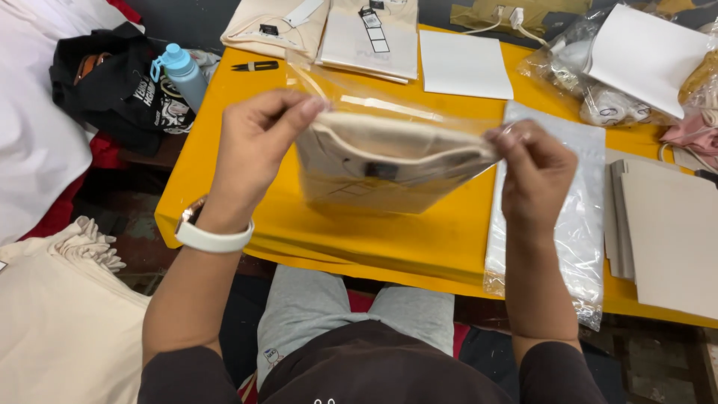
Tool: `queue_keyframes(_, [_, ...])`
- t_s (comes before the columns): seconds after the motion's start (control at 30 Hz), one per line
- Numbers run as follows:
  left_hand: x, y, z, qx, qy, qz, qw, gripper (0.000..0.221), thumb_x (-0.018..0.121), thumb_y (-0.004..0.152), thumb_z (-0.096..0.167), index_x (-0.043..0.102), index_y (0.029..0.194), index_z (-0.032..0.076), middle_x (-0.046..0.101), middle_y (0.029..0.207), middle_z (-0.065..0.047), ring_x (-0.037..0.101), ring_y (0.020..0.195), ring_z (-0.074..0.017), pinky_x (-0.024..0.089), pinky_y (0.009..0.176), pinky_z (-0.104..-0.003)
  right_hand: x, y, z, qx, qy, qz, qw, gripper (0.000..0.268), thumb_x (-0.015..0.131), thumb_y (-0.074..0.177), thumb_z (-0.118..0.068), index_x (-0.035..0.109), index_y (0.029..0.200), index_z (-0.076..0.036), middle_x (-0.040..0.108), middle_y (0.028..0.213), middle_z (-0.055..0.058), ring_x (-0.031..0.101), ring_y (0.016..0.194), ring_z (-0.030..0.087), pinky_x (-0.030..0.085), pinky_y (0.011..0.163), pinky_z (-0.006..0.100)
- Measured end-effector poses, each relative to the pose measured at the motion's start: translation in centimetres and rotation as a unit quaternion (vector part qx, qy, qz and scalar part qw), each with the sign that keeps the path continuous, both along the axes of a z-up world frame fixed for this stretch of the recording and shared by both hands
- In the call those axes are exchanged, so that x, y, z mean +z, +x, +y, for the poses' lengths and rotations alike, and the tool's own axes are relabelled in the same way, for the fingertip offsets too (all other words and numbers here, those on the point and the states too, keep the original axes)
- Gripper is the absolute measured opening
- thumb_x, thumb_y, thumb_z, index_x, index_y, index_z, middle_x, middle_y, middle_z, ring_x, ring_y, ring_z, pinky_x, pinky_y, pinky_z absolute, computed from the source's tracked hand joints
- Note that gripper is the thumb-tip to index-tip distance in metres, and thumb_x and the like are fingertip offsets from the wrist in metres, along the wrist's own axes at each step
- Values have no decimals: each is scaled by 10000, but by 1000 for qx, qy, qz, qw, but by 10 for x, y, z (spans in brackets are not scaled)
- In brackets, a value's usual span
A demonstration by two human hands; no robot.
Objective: Folding t-shirts around paper inserts and placing them into plastic packaging bags
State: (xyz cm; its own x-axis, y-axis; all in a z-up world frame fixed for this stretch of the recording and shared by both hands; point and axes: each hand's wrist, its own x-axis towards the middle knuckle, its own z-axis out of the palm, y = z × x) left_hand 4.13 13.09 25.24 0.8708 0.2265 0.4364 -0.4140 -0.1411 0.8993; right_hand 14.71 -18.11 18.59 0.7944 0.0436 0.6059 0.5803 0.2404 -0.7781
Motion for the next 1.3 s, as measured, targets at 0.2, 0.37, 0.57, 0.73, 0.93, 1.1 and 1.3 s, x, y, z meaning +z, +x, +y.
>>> queue_keyframes(0.2, [-59,150,47,61,202,-46,976,282,851,953,290,728,764,121,603,707,39,483,696,-73,346,622,-293,35,95,6,-91,-266,119,952,161,744,934,-265,811,997,-134,719,815,-45,468,643,11,353,576,177])
queue_keyframes(0.37, [-26,150,15,62,94,-122,986,113,799,907,143,743,831,80,734,796,25,613,657,-71,500,579,-260,44,128,-15,-51,-134,19,989,76,780,1039,-108,759,994,-51,720,861,50,519,626,67,419,580,199])
queue_keyframes(0.57, [-89,66,-15,79,226,-230,943,50,727,971,6,710,1013,-16,660,1079,-166,659,1041,-364,509,921,-450,-47,83,-66,-79,-180,-116,974,155,809,993,106,710,909,21,610,887,114,566,859,219,477,847,357])
queue_keyframes(0.73, [-221,5,-17,4,282,-74,957,114,658,886,-99,706,976,-49,664,1199,-201,632,1187,-432,520,994,-514,-139,10,-72,52,-260,-37,964,176,667,843,111,763,953,12,722,1150,238,689,1085,375,500,998,448])
queue_keyframes(0.93, [-214,-18,-1,17,241,91,966,314,632,951,139,691,1255,88,637,1292,-135,599,1249,-373,477,1047,-497,-152,-18,-90,-47,-282,179,941,228,667,982,-5,710,1206,-14,676,1279,192,619,1251,357,515,1014,458])
queue_keyframes(1.1, [-219,43,-24,-15,367,179,913,817,894,734,293,515,1397,1,472,1402,-225,513,1276,-466,465,1009,-582,-149,7,-35,-39,-464,48,884,373,768,890,-41,667,1248,-68,599,1343,198,597,1210,482,500,988,592])
queue_keyframes(1.3, [-248,53,-31,14,322,148,935,359,787,862,114,654,1176,1,542,1231,-182,597,1172,-460,522,975,-510,-191,8,-31,-175,-423,4,889,193,897,819,-172,748,940,-154,695,1006,7,715,970,260,568,873,372])
